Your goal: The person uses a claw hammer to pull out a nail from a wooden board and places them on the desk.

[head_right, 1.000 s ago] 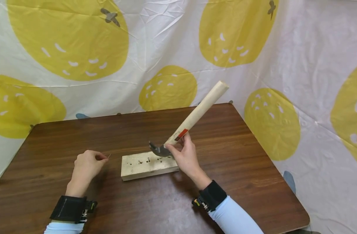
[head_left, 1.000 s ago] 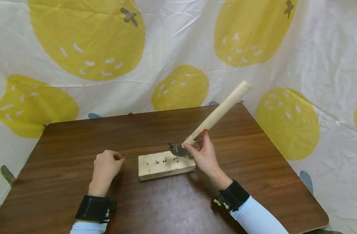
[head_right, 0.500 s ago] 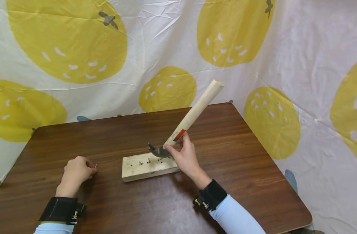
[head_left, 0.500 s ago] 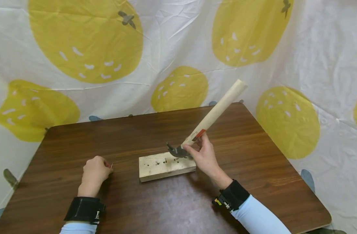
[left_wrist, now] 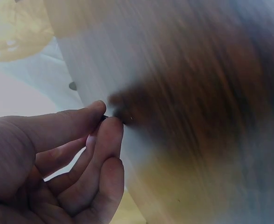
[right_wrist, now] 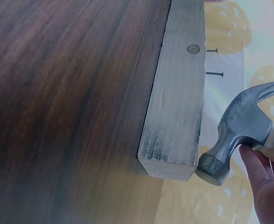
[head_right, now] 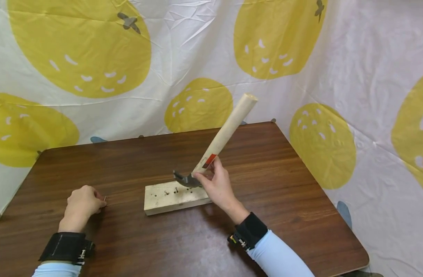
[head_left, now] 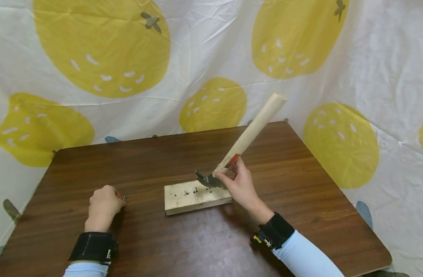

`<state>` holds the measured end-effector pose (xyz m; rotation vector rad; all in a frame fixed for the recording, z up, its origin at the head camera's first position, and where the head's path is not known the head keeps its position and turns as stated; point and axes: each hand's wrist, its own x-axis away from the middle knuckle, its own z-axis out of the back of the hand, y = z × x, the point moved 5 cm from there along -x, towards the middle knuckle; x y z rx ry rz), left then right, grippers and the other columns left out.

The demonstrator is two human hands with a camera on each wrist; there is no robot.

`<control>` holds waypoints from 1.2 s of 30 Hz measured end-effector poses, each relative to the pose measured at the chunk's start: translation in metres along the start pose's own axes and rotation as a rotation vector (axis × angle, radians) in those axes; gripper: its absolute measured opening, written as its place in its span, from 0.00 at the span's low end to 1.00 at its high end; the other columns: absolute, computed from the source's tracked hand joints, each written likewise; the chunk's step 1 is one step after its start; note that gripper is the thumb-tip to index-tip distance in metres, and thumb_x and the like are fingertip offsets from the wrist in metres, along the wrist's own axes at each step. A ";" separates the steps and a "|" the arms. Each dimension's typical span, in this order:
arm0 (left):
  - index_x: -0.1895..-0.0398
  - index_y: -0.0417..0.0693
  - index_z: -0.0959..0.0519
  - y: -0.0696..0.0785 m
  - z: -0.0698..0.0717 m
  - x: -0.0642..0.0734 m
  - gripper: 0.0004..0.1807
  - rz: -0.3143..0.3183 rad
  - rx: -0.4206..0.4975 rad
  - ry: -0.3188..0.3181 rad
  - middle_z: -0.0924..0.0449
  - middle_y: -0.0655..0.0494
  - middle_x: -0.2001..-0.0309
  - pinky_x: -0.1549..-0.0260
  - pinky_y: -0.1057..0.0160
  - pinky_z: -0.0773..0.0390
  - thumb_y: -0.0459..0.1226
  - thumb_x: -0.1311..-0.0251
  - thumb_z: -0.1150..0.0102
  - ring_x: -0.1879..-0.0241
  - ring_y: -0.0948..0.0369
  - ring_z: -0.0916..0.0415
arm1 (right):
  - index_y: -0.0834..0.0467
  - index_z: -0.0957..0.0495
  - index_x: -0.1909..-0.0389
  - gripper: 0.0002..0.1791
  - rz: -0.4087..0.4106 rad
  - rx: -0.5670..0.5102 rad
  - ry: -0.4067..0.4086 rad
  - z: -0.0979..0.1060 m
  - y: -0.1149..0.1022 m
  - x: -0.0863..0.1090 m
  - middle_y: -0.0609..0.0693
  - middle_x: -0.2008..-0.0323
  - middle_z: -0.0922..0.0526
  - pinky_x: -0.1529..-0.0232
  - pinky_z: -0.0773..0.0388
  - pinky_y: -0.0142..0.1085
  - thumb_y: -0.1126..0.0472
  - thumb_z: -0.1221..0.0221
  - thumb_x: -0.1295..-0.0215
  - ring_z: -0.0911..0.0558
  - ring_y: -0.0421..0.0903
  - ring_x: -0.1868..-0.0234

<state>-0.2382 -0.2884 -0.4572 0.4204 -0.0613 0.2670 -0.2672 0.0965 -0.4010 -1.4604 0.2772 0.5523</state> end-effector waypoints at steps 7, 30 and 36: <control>0.74 0.44 0.16 -0.008 0.004 0.000 0.06 0.040 0.001 0.004 0.21 0.42 0.69 0.80 0.51 0.28 0.37 0.45 0.33 0.67 0.38 0.23 | 0.65 0.33 0.50 0.22 0.029 0.042 -0.010 -0.001 -0.001 0.001 0.60 0.59 0.20 0.68 0.20 0.38 0.78 0.35 0.42 0.17 0.58 0.56; 0.76 0.43 0.18 -0.020 0.007 0.000 0.06 0.068 0.019 0.007 0.22 0.47 0.73 0.82 0.55 0.30 0.36 0.44 0.34 0.71 0.47 0.24 | 0.61 0.30 0.47 0.22 0.028 0.206 -0.095 0.008 0.029 0.004 0.52 0.58 0.20 0.58 0.22 0.40 0.72 0.34 0.40 0.19 0.52 0.54; 0.76 0.44 0.18 -0.021 0.006 -0.001 0.06 0.065 0.015 0.011 0.22 0.46 0.72 0.82 0.55 0.30 0.36 0.45 0.34 0.71 0.45 0.23 | 0.58 0.29 0.47 0.21 0.041 0.216 -0.137 0.009 0.029 0.005 0.48 0.59 0.20 0.61 0.21 0.37 0.71 0.35 0.39 0.18 0.48 0.56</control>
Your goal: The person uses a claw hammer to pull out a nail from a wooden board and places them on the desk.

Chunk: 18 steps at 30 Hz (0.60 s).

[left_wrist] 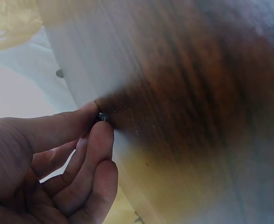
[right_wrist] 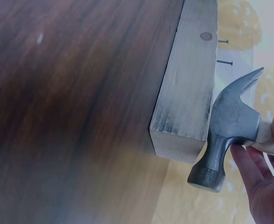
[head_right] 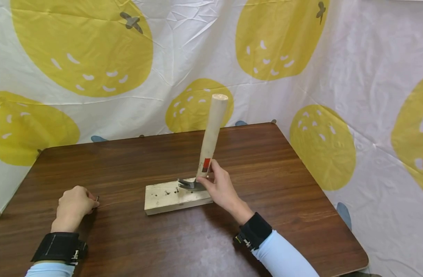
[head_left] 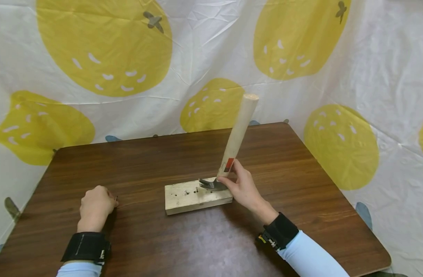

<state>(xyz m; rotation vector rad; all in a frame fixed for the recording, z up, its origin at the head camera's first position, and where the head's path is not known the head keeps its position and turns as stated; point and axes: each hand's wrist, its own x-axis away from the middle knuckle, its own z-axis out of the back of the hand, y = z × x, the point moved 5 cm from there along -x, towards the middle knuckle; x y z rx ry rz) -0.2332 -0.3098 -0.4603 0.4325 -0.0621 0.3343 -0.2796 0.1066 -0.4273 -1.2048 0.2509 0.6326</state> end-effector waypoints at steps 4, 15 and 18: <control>0.76 0.44 0.18 -0.001 -0.001 0.000 0.06 0.003 -0.001 -0.002 0.22 0.46 0.72 0.83 0.56 0.30 0.36 0.45 0.34 0.70 0.45 0.23 | 0.58 0.28 0.48 0.21 0.025 0.044 -0.046 -0.001 -0.004 -0.001 0.48 0.60 0.21 0.60 0.21 0.34 0.73 0.35 0.39 0.17 0.47 0.58; 0.77 0.45 0.18 -0.001 0.000 0.002 0.07 -0.014 -0.013 0.021 0.21 0.44 0.71 0.82 0.53 0.29 0.36 0.45 0.33 0.69 0.42 0.22 | 0.57 0.29 0.40 0.24 0.119 0.285 -0.140 -0.007 -0.015 -0.005 0.45 0.57 0.22 0.61 0.22 0.32 0.67 0.36 0.36 0.18 0.44 0.58; 0.77 0.45 0.18 -0.002 0.001 0.003 0.07 -0.016 -0.010 0.026 0.21 0.44 0.71 0.82 0.53 0.29 0.36 0.46 0.32 0.69 0.42 0.22 | 0.58 0.29 0.40 0.24 0.129 0.303 -0.145 -0.008 -0.016 -0.006 0.45 0.56 0.22 0.61 0.23 0.31 0.67 0.35 0.36 0.18 0.44 0.58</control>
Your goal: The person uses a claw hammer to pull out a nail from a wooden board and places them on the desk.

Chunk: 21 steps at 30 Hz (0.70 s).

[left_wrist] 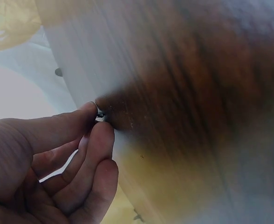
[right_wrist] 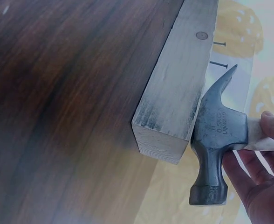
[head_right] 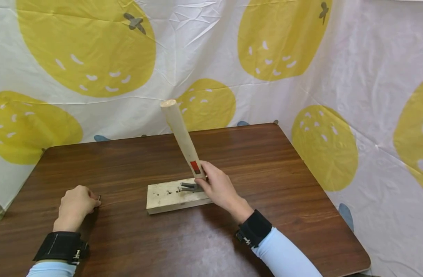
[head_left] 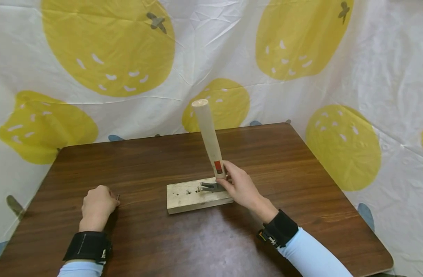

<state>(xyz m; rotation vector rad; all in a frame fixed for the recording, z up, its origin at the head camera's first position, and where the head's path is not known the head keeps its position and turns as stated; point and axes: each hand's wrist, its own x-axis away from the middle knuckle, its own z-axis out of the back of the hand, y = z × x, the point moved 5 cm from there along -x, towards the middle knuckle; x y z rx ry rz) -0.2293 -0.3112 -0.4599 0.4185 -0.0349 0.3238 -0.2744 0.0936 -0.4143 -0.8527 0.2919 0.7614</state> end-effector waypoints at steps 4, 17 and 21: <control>0.80 0.43 0.20 0.001 0.001 0.003 0.11 0.004 -0.003 0.017 0.23 0.45 0.73 0.83 0.54 0.30 0.38 0.44 0.32 0.72 0.44 0.23 | 0.58 0.29 0.40 0.24 0.001 0.018 -0.012 0.000 -0.001 -0.001 0.45 0.56 0.22 0.62 0.24 0.28 0.68 0.35 0.36 0.18 0.43 0.58; 0.50 0.34 0.21 0.080 -0.013 0.013 0.20 -0.529 0.056 0.085 0.26 0.41 0.53 0.55 0.47 0.28 0.38 0.40 0.32 0.53 0.43 0.25 | 0.53 0.29 0.37 0.25 0.020 0.214 -0.071 -0.006 -0.010 -0.005 0.43 0.51 0.23 0.63 0.26 0.30 0.61 0.35 0.35 0.20 0.38 0.57; 0.49 0.38 0.20 0.109 -0.028 0.023 0.20 -0.705 0.104 0.007 0.26 0.48 0.52 0.51 0.49 0.29 0.39 0.41 0.30 0.50 0.46 0.26 | 0.53 0.29 0.37 0.26 0.027 0.220 -0.077 -0.010 -0.013 -0.007 0.43 0.51 0.23 0.63 0.26 0.29 0.60 0.35 0.35 0.20 0.38 0.57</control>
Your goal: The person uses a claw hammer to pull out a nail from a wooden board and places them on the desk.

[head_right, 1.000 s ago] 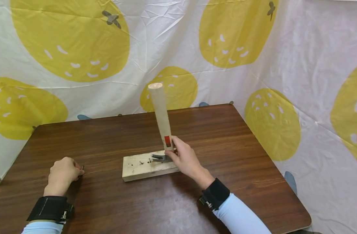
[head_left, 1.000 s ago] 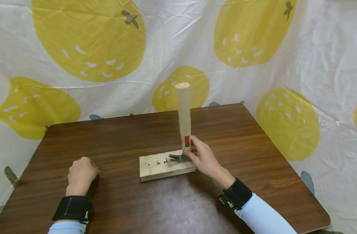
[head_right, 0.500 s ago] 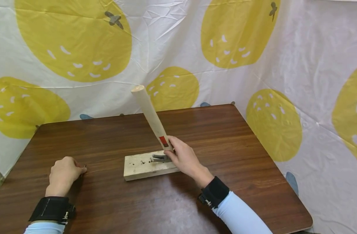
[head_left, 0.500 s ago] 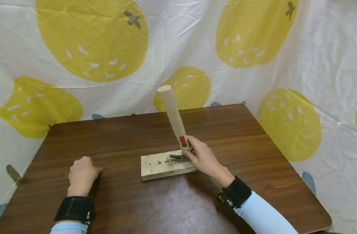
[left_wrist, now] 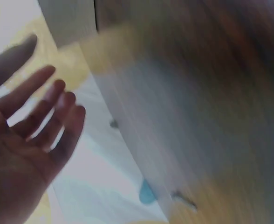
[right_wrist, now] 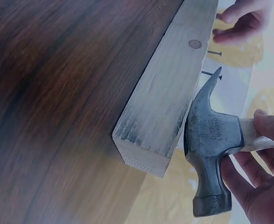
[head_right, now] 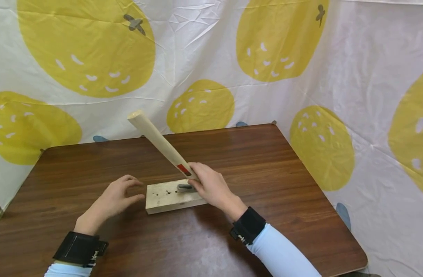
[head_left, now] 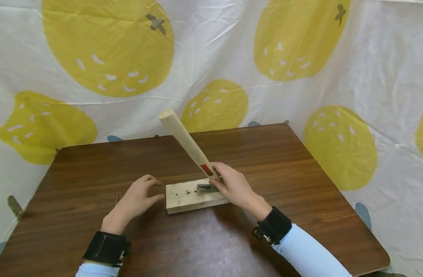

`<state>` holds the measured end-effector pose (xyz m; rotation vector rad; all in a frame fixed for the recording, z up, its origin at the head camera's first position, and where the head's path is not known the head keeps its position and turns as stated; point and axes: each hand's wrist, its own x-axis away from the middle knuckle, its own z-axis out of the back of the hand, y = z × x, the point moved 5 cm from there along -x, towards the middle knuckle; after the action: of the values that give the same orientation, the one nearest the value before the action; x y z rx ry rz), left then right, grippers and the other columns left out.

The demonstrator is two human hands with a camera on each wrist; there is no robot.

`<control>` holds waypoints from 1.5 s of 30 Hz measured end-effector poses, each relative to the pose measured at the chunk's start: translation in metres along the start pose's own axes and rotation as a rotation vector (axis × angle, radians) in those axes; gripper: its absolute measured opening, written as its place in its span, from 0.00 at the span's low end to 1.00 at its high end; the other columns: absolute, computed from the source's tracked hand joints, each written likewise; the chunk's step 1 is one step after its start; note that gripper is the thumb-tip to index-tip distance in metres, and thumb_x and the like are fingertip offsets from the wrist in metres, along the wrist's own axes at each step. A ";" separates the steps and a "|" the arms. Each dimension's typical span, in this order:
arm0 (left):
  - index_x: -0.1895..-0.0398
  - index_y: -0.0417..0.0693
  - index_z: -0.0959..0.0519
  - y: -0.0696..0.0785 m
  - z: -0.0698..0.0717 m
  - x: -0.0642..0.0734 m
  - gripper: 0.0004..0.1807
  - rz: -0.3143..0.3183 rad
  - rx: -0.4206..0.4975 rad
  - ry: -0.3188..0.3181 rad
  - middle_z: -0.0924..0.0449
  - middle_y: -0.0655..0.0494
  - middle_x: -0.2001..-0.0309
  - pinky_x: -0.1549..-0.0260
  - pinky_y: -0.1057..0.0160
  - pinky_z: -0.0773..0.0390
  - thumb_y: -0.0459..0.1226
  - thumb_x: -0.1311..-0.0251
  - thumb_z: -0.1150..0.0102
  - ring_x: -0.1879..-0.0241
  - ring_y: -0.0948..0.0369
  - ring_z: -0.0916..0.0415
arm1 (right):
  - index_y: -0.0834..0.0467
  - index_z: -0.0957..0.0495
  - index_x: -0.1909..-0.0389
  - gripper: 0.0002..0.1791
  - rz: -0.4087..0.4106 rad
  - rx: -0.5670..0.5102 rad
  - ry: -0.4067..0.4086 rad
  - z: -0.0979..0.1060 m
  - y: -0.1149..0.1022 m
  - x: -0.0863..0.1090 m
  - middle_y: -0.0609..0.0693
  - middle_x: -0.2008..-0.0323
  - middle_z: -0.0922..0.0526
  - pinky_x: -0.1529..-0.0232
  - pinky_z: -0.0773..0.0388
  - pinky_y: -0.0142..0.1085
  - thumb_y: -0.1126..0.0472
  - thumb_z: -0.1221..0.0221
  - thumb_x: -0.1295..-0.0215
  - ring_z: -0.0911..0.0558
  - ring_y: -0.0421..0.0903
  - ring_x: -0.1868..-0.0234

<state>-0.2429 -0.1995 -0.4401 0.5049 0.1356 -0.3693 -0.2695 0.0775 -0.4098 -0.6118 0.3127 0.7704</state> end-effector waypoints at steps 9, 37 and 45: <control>0.45 0.40 0.20 0.019 -0.020 -0.006 0.25 -0.083 0.022 -0.070 0.28 0.51 0.49 0.51 0.54 0.30 0.42 0.44 0.28 0.48 0.51 0.28 | 0.54 0.28 0.39 0.25 -0.010 -0.032 0.016 -0.003 -0.005 -0.003 0.43 0.53 0.22 0.65 0.26 0.28 0.61 0.34 0.36 0.20 0.38 0.60; 0.46 0.38 0.19 0.023 -0.023 -0.012 0.27 -0.070 -0.017 -0.065 0.28 0.50 0.51 0.52 0.55 0.29 0.42 0.49 0.25 0.50 0.51 0.27 | 0.58 0.30 0.42 0.23 -0.024 -0.222 0.041 -0.009 -0.006 -0.009 0.46 0.57 0.21 0.64 0.24 0.28 0.66 0.35 0.36 0.18 0.41 0.62; 0.46 0.38 0.19 0.023 -0.021 -0.012 0.28 -0.063 -0.023 -0.083 0.28 0.50 0.51 0.53 0.55 0.29 0.42 0.48 0.25 0.51 0.51 0.27 | 0.59 0.31 0.41 0.24 -0.050 -0.281 0.047 -0.011 -0.002 -0.007 0.47 0.57 0.22 0.61 0.24 0.27 0.67 0.36 0.36 0.17 0.45 0.58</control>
<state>-0.2456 -0.1665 -0.4453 0.4629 0.0751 -0.4488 -0.2731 0.0656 -0.4148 -0.8998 0.2332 0.7586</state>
